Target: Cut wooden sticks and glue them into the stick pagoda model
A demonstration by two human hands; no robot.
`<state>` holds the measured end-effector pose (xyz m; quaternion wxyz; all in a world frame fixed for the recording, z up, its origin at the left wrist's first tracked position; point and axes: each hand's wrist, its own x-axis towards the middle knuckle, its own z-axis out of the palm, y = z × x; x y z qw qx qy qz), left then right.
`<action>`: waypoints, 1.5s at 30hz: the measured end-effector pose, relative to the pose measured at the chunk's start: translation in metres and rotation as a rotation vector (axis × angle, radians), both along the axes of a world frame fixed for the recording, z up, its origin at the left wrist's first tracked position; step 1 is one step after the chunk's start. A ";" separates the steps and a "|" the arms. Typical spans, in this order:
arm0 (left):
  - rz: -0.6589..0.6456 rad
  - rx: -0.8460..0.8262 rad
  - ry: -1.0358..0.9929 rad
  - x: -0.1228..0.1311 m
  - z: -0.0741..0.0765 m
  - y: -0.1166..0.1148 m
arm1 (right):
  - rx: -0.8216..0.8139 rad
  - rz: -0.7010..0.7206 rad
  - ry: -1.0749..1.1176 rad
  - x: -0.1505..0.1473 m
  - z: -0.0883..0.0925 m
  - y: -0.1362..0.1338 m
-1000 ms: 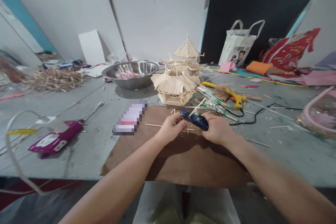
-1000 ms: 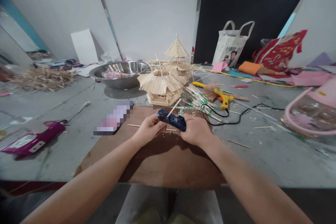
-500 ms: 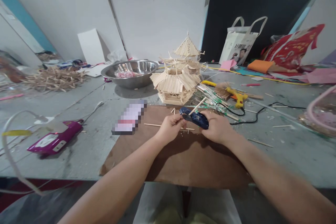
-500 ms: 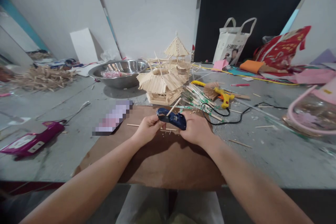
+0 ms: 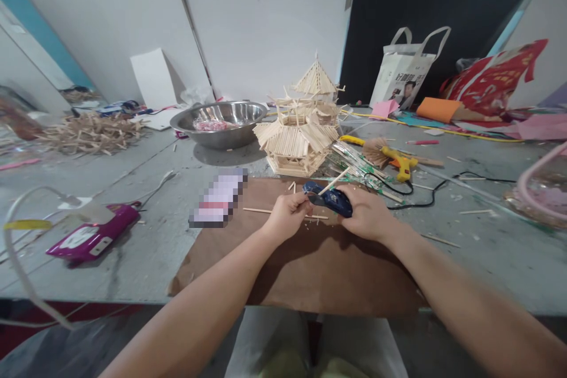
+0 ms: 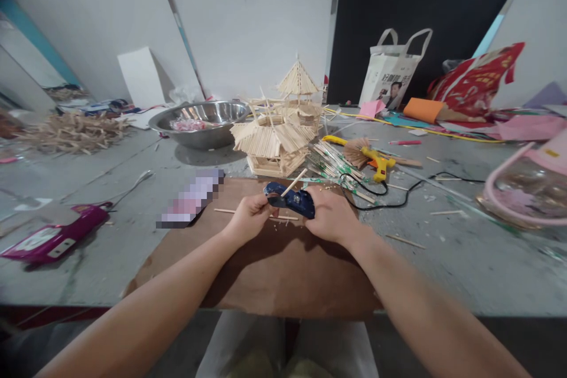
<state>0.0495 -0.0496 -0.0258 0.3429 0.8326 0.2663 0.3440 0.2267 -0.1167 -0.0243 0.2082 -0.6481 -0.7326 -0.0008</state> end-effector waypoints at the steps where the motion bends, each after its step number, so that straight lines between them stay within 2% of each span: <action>1: 0.019 0.038 0.005 0.000 -0.001 0.000 | 0.000 0.009 0.001 0.000 0.001 0.000; 4: 0.037 0.078 0.010 -0.001 -0.002 0.000 | -0.007 0.025 0.013 0.000 0.002 0.000; 11: -0.050 -0.115 0.012 0.000 0.001 0.000 | 0.017 0.080 0.033 0.001 0.001 0.001; 26: -0.065 -0.082 0.018 -0.001 0.001 -0.001 | -0.005 0.012 0.012 0.000 0.001 0.000; 45: -0.013 -0.058 -0.009 0.000 0.003 -0.003 | -0.018 -0.098 -0.069 -0.006 0.003 -0.004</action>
